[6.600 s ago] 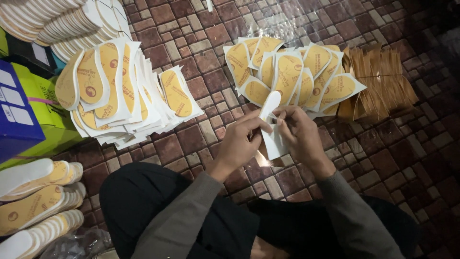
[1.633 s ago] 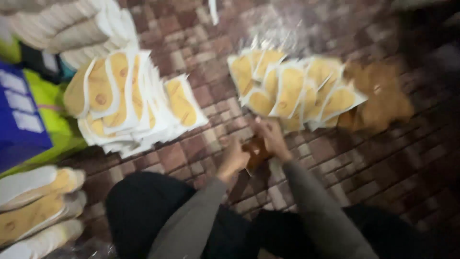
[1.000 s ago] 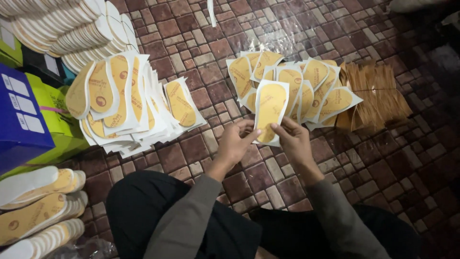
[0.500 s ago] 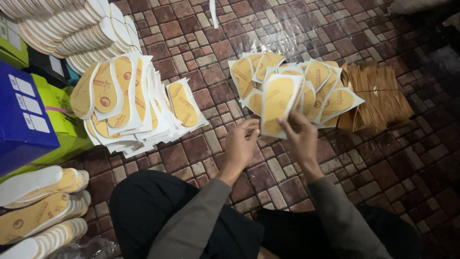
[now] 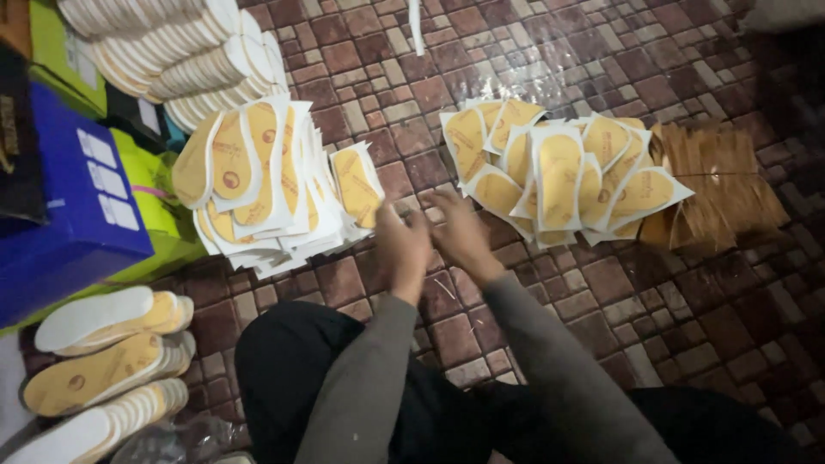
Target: The person sits on the floor and repeatedly peels the white paper backing off yellow shoe insoles. They place the peeled insoles into a growing stack on the floor and discard the paper backings.
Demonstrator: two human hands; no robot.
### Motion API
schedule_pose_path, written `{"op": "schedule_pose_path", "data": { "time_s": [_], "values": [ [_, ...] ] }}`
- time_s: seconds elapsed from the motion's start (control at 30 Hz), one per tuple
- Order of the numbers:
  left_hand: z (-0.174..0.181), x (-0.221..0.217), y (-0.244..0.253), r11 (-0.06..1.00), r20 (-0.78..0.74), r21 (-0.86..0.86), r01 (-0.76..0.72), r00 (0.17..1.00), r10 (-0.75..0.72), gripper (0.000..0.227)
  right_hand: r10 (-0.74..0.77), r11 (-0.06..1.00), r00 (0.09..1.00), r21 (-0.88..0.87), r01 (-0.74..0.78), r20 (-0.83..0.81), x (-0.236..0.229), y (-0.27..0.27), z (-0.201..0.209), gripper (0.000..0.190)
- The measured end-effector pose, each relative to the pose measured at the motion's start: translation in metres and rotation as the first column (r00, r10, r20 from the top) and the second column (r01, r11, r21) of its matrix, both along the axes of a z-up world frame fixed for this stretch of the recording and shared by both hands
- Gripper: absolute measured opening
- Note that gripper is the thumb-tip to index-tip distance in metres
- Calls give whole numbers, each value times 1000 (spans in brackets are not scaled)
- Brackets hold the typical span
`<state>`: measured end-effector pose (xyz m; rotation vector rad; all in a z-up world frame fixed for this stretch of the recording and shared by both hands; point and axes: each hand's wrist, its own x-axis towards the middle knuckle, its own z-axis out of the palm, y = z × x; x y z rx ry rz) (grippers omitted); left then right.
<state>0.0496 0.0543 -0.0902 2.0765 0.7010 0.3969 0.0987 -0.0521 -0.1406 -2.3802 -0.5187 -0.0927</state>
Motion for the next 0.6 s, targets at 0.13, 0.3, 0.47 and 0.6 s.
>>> {"op": "schedule_pose_path", "data": {
  "time_s": [0.13,0.3,0.47,0.6],
  "values": [
    [-43,17,28,991,-102,-40,-124,988,120,50,93,996,991,8,-92,-101,41,57,-90,51],
    [-73,20,29,992,-361,-51,-119,928,93,53,115,974,993,-197,-109,19,28,79,-98,61],
    [-69,21,19,987,-250,-35,-154,958,141,56,139,990,985,50,-135,-106,17,66,-61,40],
    [-65,19,17,984,-62,-34,-176,983,174,57,102,976,943,217,-33,-315,30,72,-75,39]
  ]
}}
